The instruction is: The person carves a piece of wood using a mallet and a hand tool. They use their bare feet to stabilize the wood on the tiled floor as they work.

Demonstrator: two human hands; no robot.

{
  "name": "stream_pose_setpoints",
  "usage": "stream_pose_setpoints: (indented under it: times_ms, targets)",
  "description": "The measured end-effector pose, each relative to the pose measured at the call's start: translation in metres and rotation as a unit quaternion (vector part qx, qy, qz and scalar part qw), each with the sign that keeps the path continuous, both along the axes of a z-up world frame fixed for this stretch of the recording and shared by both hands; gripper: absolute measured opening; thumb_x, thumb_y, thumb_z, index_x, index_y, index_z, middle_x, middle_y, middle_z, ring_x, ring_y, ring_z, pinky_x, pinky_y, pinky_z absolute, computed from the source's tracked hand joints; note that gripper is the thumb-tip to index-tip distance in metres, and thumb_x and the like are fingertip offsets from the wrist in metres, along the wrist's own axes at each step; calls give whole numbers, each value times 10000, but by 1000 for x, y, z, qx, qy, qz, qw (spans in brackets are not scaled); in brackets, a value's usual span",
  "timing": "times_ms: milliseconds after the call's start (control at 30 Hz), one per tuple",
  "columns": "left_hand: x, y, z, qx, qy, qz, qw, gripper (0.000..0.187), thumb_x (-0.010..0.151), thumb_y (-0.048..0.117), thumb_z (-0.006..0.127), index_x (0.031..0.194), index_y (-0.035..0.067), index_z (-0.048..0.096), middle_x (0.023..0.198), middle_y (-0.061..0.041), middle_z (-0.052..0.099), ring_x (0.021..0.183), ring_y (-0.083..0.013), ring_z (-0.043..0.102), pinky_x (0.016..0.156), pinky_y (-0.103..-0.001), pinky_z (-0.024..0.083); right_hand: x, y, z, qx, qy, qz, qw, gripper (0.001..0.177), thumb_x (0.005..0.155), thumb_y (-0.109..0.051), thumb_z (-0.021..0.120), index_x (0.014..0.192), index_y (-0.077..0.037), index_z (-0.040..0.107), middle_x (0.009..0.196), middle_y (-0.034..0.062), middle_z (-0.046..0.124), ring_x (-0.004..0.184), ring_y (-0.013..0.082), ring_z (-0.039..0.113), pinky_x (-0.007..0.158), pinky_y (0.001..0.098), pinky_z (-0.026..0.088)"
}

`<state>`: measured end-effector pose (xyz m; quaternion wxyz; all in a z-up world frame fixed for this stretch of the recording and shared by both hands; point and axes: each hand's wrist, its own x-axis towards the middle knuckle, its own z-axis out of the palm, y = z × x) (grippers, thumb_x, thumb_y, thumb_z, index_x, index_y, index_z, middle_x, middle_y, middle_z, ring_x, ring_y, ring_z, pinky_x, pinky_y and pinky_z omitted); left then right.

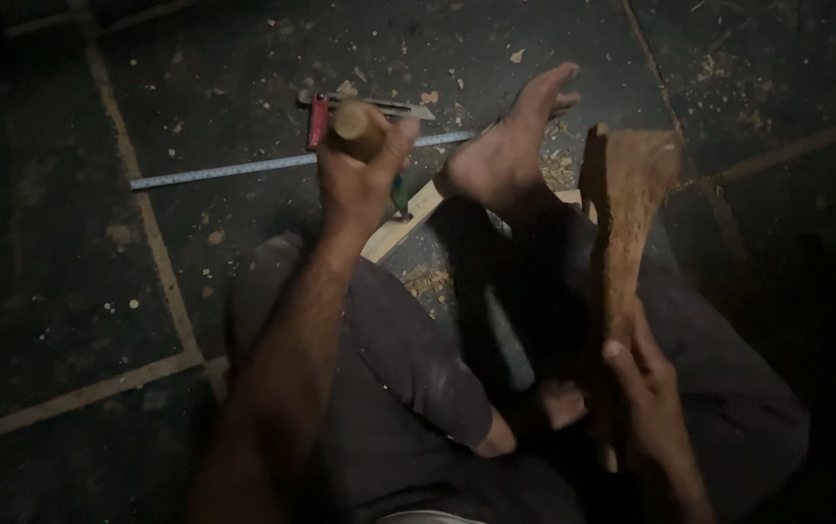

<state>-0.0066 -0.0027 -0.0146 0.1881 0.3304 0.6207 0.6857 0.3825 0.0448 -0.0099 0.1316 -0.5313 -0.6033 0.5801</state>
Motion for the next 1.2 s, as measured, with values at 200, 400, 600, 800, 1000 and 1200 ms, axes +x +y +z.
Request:
stream_pose_setpoints:
  times_ms: [200,400,600,800,1000,1200]
  targets:
    - [27,-11,-1,-100,63,-78,990,287,911,306,820,905,133,592,867,23,644,823,-103,665,745,-315,593,38,17,25,207,53,55,975,612,1032,-242,608,1534,82,476,1179,175,652,985,199,613,827,305,502]
    - [30,-17,-23,-10,51,-69,996,263,943,181,819,912,90,574,869,2,600,837,-120,599,785,-319,536,-42,27,65,221,120,119,960,633,1010,-238,653,1550,56,504,1295,94,694,1074,165,686,890,326,574]
    - [5,5,-69,-89,495,8,864,279,938,147,787,1118,-7,640,1026,-119,661,925,-218,678,787,-352,509,-119,1,114,172,23,224,959,742,924,-253,733,1590,-83,454,1285,151,700,1099,245,695,875,410,595]
    - [33,-14,-24,7,31,-52,998,210,910,155,788,876,64,602,824,-15,627,808,-129,603,744,-330,534,-72,10,102,293,39,226,928,696,960,-298,664,1583,-101,423,1352,180,621,1177,272,650,921,396,556]
    - [30,-16,-18,-45,47,-58,996,249,904,168,808,900,83,574,821,1,606,786,-121,597,728,-325,544,-94,32,39,274,61,174,944,610,1011,-336,593,1567,-113,476,1420,135,584,1277,232,616,985,366,528]
    - [14,2,-55,-89,401,3,912,260,859,157,785,1048,68,631,951,-79,679,867,-237,660,742,-364,545,-116,-2,96,21,36,133,990,605,1013,-336,578,1569,-134,452,1479,133,553,1349,225,584,1034,349,492]
